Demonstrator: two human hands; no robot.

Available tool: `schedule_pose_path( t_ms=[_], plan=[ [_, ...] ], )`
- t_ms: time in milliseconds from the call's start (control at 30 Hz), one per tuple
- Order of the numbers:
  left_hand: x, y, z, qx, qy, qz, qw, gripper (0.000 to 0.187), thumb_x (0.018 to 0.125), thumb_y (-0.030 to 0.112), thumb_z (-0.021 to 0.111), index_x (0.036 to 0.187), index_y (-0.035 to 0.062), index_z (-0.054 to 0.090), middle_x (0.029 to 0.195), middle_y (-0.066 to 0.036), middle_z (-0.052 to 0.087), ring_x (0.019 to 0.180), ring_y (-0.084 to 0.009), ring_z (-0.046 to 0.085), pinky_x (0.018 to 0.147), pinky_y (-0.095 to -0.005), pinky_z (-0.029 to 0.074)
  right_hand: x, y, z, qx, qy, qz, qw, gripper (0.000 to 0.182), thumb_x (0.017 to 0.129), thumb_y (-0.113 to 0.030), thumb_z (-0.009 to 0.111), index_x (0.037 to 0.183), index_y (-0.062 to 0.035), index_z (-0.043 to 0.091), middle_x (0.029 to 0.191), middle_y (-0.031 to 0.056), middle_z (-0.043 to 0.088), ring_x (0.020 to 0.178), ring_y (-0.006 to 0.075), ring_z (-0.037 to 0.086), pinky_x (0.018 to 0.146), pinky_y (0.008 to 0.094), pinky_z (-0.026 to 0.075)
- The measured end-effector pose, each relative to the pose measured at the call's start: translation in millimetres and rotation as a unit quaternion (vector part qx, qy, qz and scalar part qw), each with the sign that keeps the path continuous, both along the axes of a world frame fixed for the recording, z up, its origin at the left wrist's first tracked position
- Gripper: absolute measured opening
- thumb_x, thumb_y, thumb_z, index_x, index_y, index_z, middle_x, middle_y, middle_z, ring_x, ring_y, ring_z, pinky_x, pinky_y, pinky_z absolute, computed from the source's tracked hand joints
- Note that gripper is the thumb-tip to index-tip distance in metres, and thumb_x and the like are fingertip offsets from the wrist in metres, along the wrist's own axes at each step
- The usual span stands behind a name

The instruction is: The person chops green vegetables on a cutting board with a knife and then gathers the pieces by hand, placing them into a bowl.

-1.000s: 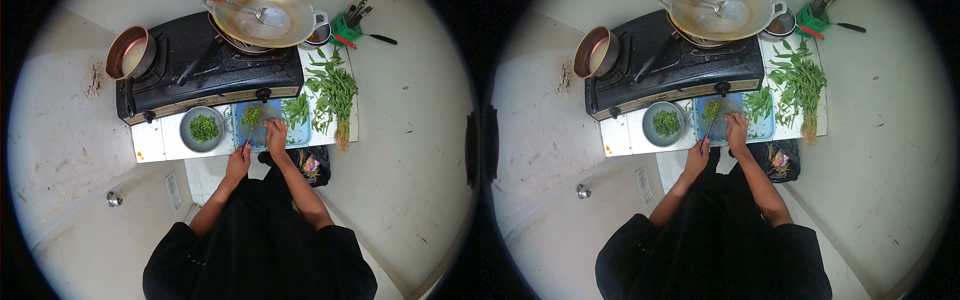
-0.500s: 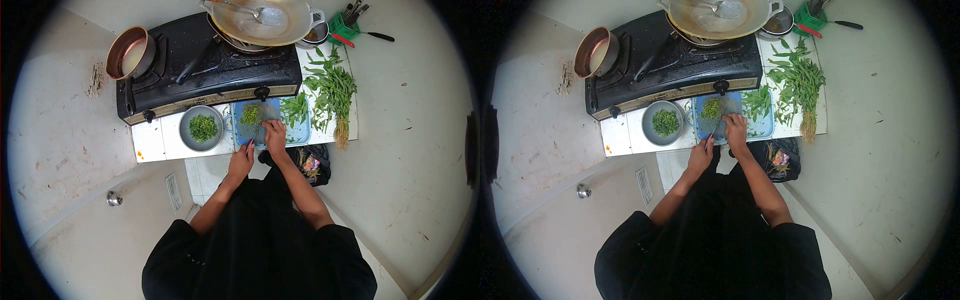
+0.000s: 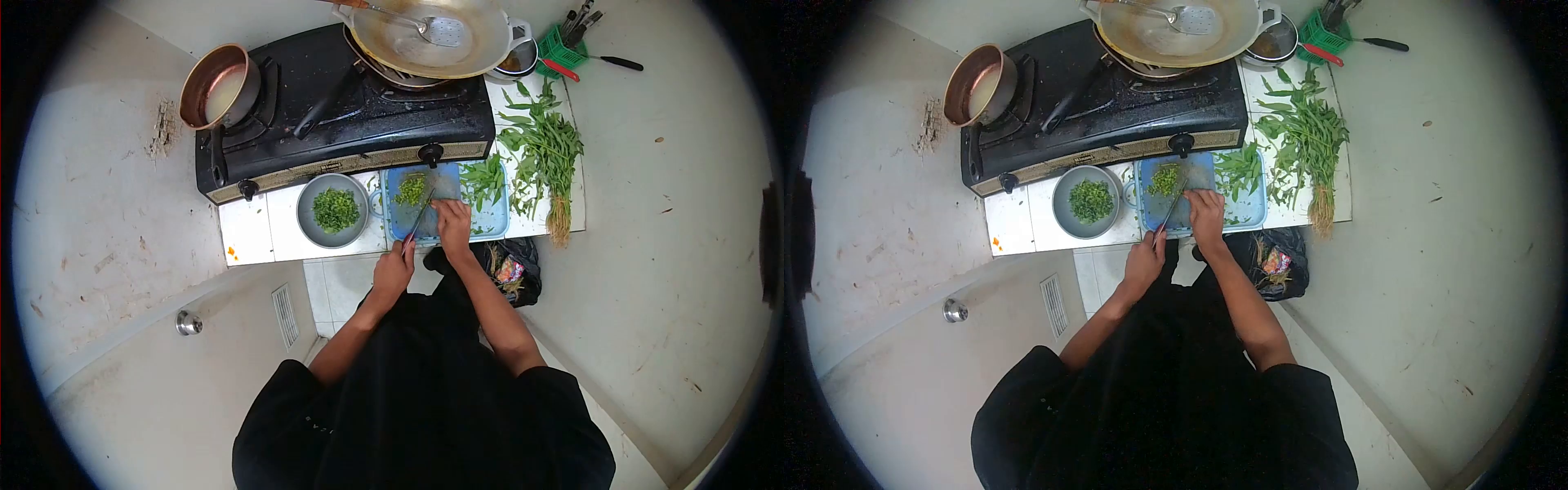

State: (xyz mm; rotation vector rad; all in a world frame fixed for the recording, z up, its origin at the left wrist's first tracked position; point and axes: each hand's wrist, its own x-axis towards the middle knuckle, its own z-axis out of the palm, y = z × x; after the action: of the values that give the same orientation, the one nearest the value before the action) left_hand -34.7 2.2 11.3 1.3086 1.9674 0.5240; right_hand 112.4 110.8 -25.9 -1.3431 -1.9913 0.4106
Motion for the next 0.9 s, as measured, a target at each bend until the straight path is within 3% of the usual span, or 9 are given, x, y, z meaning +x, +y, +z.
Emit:
schedule_pose_path(
  t_ms=[433,767,900],
  plan=[
    [1.5,13.4,10.4,-0.004,-0.048,0.005,0.999,0.042,0.104,0.039,0.051,0.103,-0.0015,0.063,0.076,-0.034,0.066,0.077,-0.0546,0.065,0.07,-0.0623,0.052,-5.8,-8.3,2.1,-0.003,-0.053,-0.016,0.998,0.039,0.073,0.005,0.068,0.11,-0.0065,0.074,0.101,0.006,0.059,0.101,0.0256,0.057,0.089,0.0412,0.041],
    [7.5,21.5,-0.7,-0.037,-0.036,0.0,0.999,0.044,0.104,0.04,0.05,0.106,-0.0016,0.062,0.077,-0.035,0.065,0.079,-0.0556,0.065,0.07,-0.0631,0.052,-5.1,-6.7,-0.3,0.001,-0.07,-0.012,0.997,0.038,0.072,0.006,0.067,0.108,-0.0047,0.072,0.101,0.0064,0.06,0.1,0.0258,0.057,0.09,0.0411,0.041],
    [11.7,25.4,-11.7,0.002,-0.008,-0.005,1.0,0.043,0.104,0.04,0.05,0.106,-0.0014,0.062,0.077,-0.036,0.065,0.078,-0.055,0.066,0.069,-0.0633,0.052,-4.8,-7.2,-1.1,-0.001,-0.056,-0.011,0.998,0.037,0.072,0.006,0.067,0.107,-0.0049,0.073,0.102,0.0066,0.061,0.1,0.0259,0.057,0.09,0.0407,0.041]
  ],
)
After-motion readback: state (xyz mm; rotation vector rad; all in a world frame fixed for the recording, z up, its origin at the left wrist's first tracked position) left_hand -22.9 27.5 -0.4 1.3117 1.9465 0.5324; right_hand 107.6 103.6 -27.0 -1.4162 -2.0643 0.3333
